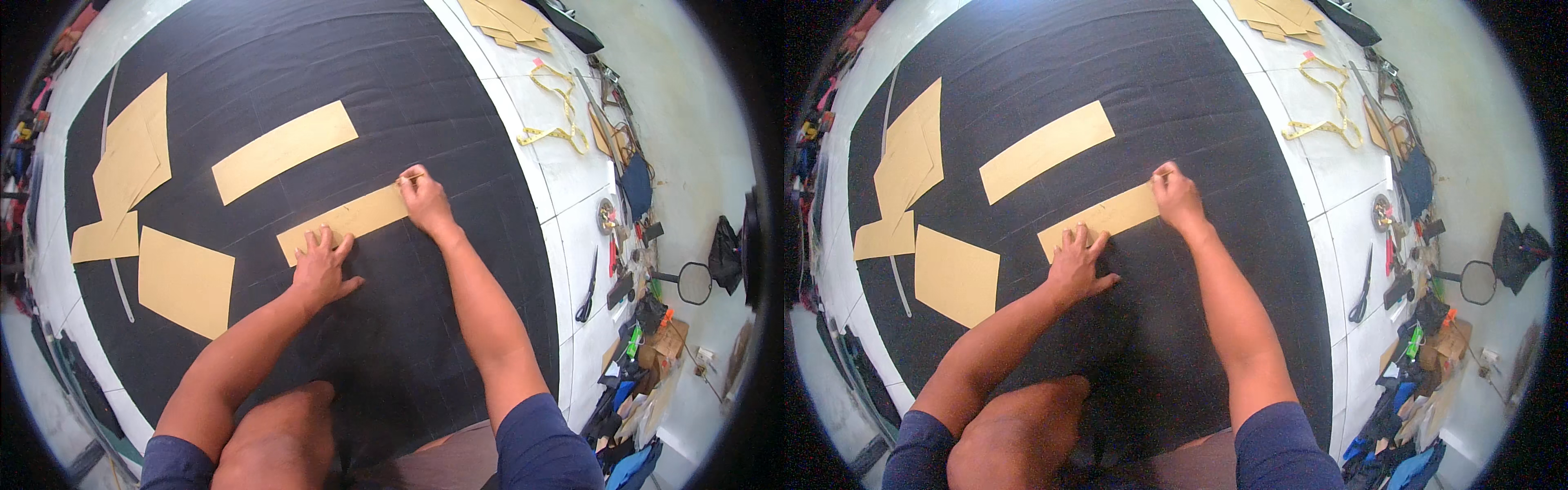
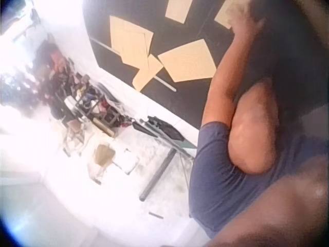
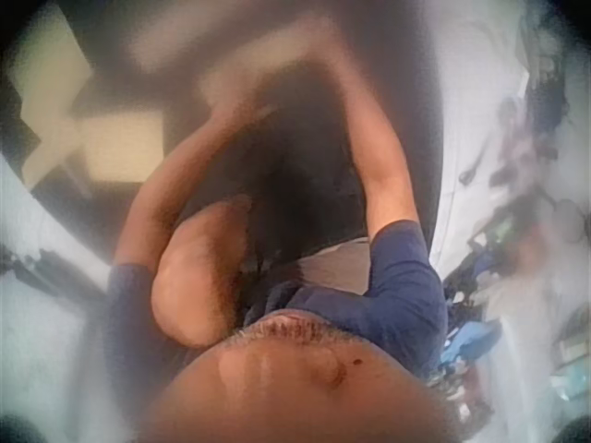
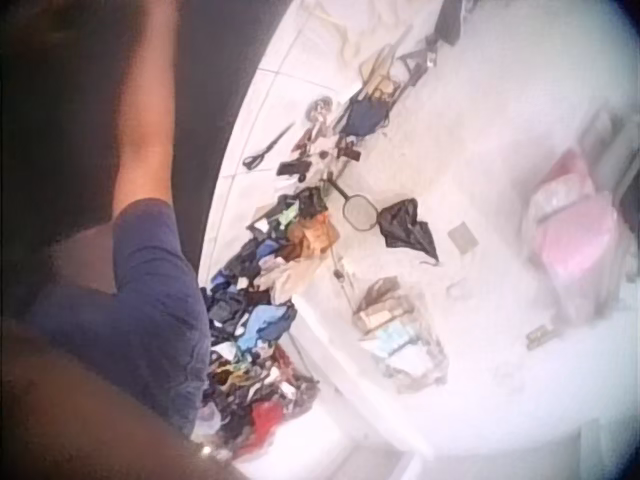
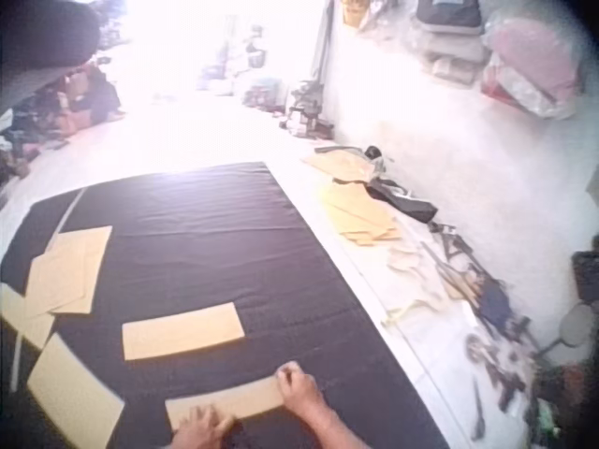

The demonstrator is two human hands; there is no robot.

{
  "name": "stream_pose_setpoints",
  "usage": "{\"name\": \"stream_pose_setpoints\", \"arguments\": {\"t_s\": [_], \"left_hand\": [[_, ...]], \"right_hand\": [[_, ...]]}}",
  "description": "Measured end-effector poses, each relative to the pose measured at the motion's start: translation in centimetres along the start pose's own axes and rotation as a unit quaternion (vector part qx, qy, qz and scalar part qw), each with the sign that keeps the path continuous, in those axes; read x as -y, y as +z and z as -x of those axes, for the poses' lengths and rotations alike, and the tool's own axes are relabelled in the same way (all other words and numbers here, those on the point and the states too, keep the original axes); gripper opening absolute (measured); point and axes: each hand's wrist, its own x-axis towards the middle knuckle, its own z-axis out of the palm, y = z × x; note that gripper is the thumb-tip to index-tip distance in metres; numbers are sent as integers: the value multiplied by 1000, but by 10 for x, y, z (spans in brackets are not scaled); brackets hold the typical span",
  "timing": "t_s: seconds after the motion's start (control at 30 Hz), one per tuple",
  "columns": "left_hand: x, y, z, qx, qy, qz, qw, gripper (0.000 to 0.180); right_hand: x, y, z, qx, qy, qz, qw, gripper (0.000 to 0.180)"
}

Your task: The person places a rectangular paper template on a large black fabric laid on the floor. Using a pencil, they trace the outline of the template onto the fabric. They repeat this process with a second template and then use a long metal ruler to draw a straight line across the fabric.

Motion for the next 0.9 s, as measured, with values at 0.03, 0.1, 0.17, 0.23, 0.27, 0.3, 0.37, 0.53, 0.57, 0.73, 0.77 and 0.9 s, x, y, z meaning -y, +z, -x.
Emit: {"name": "stream_pose_setpoints", "arguments": {"t_s": [0.03,0.1,0.17,0.23,0.27,0.3,0.37,0.53,0.57,0.73,0.77,0.9], "left_hand": [[0,1,0,-5,1,-2,1000,89],[-1,1,-2,-17,4,-5,1000,90],[-2,-2,-4,7,-3,-4,1000,92],[-4,-5,-7,14,-8,2,1000,93],[-3,-5,-6,11,-11,8,1000,94],[-3,-5,-6,8,-15,14,1000,94],[-2,-7,-10,9,-19,34,999,94],[-1,-5,-13,7,-14,46,999,93],[-1,-6,-13,4,-15,42,999,93],[-4,-9,-14,-7,-12,32,999,92],[-1,-7,-12,-15,-5,27,1000,93],[-2,-4,-14,-21,0,15,1000,94]], "right_hand": [[-8,-5,-4,-18,16,-7,1000,25],[-24,-11,-10,-41,49,-12,998,25],[-32,-9,-13,-50,49,-22,997,24],[-38,-11,-15,-61,55,-40,996,23],[-38,-11,-15,-65,62,-55,994,23],[-38,-11,-15,-68,69,-69,993,22],[-38,-12,-15,-70,67,-88,991,22],[-41,-9,-11,-94,66,-94,989,20],[-40,-9,-10,-95,64,-98,989,20],[-40,-6,-6,-126,31,-66,989,20],[-37,-4,-4,-126,28,-66,989,20],[-29,-8,3,-124,-10,-21,992,20]]}}
